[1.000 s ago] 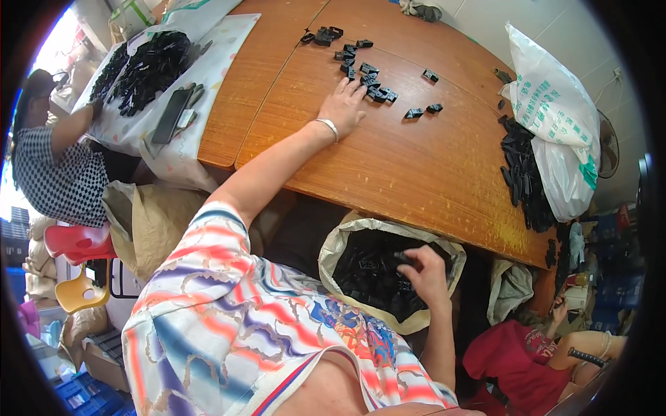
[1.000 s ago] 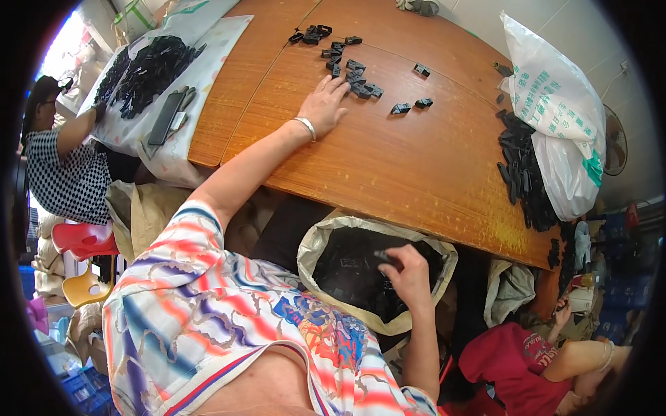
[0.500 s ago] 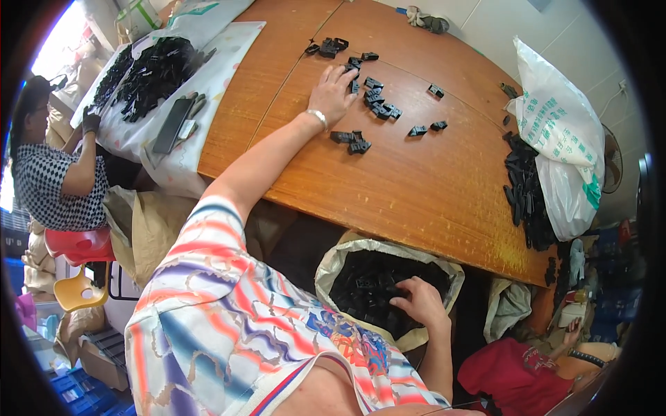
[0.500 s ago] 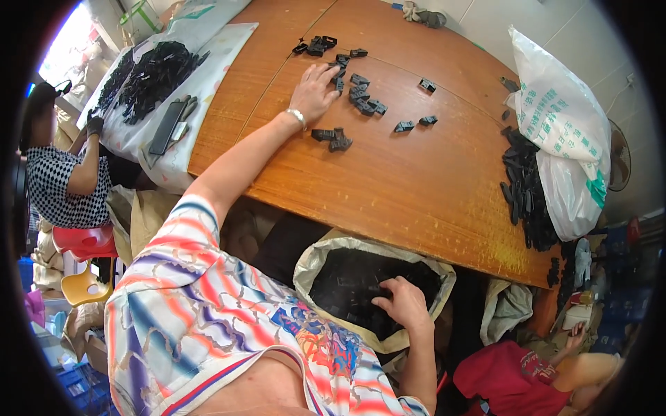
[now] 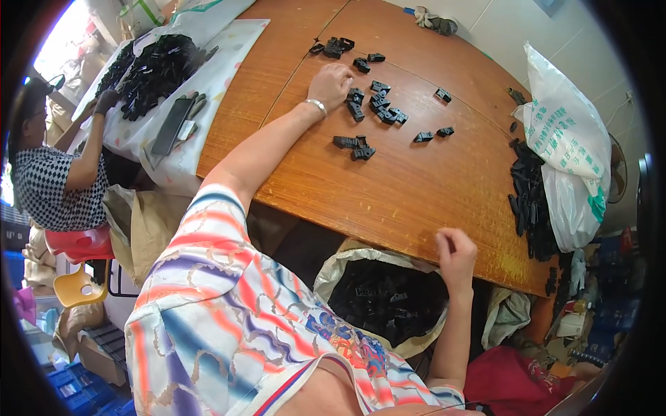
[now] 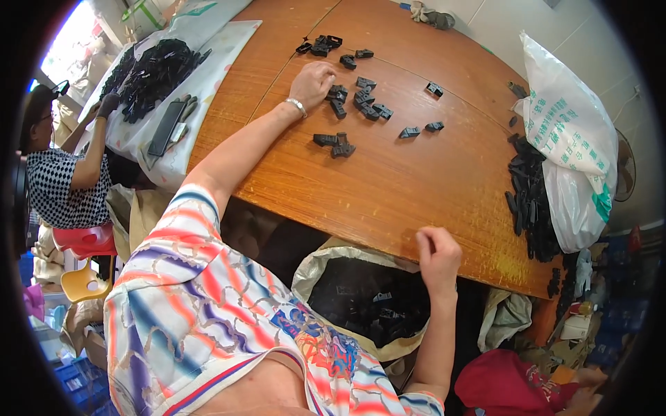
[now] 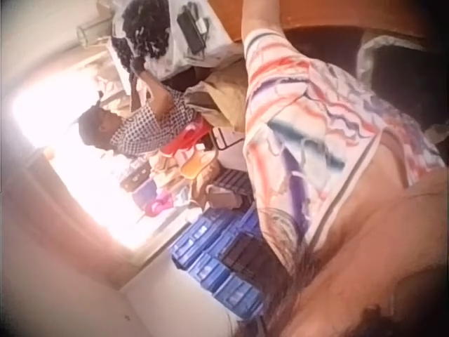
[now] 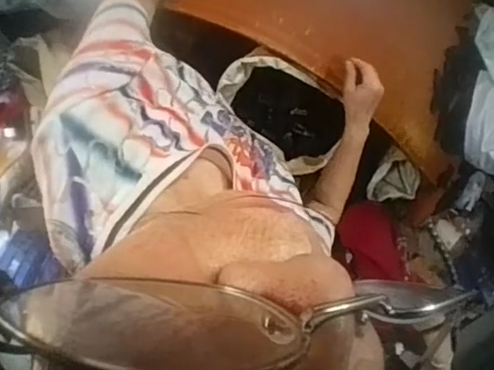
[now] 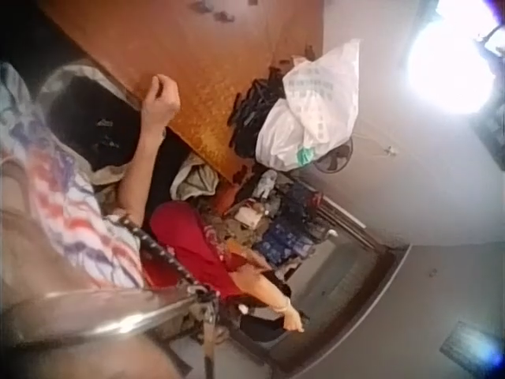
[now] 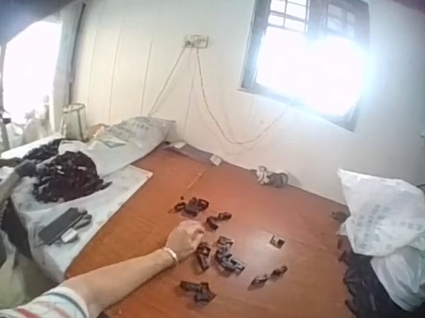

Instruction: Inspecting and sorting small black plastic components at a workbench.

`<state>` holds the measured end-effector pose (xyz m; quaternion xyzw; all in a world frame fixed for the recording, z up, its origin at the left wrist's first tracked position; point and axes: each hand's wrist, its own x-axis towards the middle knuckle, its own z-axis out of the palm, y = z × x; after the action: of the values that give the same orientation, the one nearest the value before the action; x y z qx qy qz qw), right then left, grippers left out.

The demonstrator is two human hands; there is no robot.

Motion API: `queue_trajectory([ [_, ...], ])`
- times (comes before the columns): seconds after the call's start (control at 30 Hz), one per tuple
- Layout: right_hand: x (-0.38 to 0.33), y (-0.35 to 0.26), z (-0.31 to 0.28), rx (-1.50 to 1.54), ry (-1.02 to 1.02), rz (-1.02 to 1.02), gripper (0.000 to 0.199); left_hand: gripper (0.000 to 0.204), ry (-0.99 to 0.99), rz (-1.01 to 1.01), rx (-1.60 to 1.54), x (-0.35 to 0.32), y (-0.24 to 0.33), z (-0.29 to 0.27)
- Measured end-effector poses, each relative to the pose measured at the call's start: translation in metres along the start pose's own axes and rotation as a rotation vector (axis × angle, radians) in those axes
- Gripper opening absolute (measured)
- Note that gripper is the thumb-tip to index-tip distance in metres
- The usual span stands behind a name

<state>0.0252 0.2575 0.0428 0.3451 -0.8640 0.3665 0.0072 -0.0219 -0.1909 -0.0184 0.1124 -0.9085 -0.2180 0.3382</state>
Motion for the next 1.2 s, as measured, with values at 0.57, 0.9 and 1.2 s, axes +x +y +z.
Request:
queue_trajectory([
  [0.57, 0.028, 0.055, 0.038, -0.252, 0.223, -0.028, 0.007, 0.031, 0.296, -0.211, 0.264, 0.056, -0.069, 0.003],
  [0.9, 0.028, 0.056, 0.039, -0.203, 0.22, 0.025, 0.006, 0.04, -0.305, -0.222, 0.339, 0.112, -0.078, 0.037],
  [1.2, 0.03, 0.056, 0.039, -0.233, 0.236, -0.007, 0.005, 0.028, -0.353, -0.061, -0.378, 0.062, -0.017, 0.016],
])
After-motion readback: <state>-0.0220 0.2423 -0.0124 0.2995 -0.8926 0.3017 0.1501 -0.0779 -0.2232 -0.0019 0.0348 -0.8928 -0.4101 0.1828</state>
